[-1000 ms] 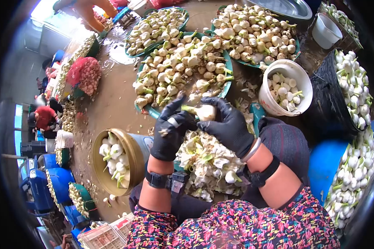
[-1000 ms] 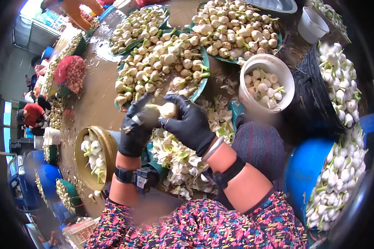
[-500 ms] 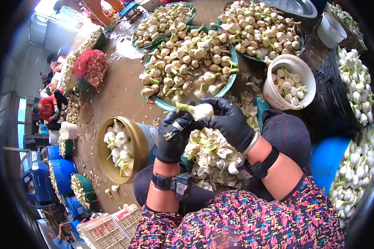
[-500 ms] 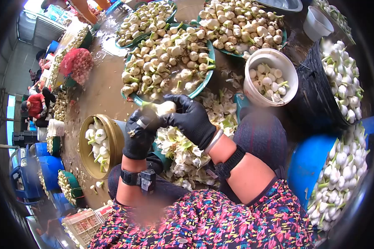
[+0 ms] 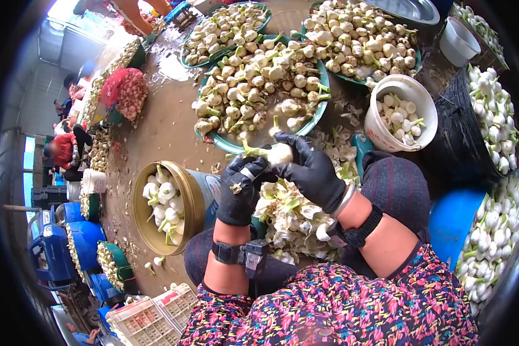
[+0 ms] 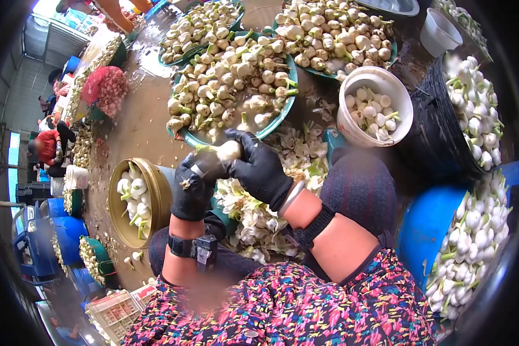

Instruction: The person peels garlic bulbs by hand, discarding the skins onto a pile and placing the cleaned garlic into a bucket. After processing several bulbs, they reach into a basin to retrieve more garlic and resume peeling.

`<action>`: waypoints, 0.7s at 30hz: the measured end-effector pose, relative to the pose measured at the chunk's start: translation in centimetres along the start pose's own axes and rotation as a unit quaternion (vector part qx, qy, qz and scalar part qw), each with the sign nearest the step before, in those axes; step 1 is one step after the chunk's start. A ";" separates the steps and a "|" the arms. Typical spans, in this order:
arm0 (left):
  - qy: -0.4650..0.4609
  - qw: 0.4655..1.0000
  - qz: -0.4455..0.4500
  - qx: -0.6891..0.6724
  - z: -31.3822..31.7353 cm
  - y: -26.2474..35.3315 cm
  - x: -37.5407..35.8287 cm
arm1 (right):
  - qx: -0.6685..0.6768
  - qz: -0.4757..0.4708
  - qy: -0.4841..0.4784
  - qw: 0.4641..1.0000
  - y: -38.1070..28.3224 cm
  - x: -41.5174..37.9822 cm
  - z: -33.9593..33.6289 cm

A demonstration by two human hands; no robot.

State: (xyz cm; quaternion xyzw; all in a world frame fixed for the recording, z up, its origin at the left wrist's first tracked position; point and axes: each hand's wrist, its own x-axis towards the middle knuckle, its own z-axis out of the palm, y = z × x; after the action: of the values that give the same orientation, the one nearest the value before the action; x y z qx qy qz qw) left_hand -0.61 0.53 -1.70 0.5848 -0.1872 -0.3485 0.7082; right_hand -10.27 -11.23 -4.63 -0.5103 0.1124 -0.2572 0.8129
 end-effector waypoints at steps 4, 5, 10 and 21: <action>0.002 0.999 -0.037 -0.002 -0.6 0.7 -0.2 | 0.076 0.194 0.012 0.978 -1.6 0.3 -0.3; -0.002 0.995 0.009 0.098 -0.9 0.5 0.0 | 0.158 0.252 -0.030 0.954 -1.3 0.2 -0.4; -0.046 0.847 0.277 0.451 -0.7 0.5 0.5 | 0.266 0.429 -0.173 0.846 -2.2 -0.6 0.2; 0.010 0.998 -0.014 -0.065 0.1 0.6 -1.9 | 0.210 0.298 -0.111 0.925 -0.9 0.6 -0.9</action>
State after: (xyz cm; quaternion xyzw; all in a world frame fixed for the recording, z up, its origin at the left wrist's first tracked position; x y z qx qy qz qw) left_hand -1.79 1.81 -0.80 0.5438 -0.1491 -0.3636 0.7415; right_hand -10.39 -12.53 -4.18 -0.2960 0.1114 0.0372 0.9479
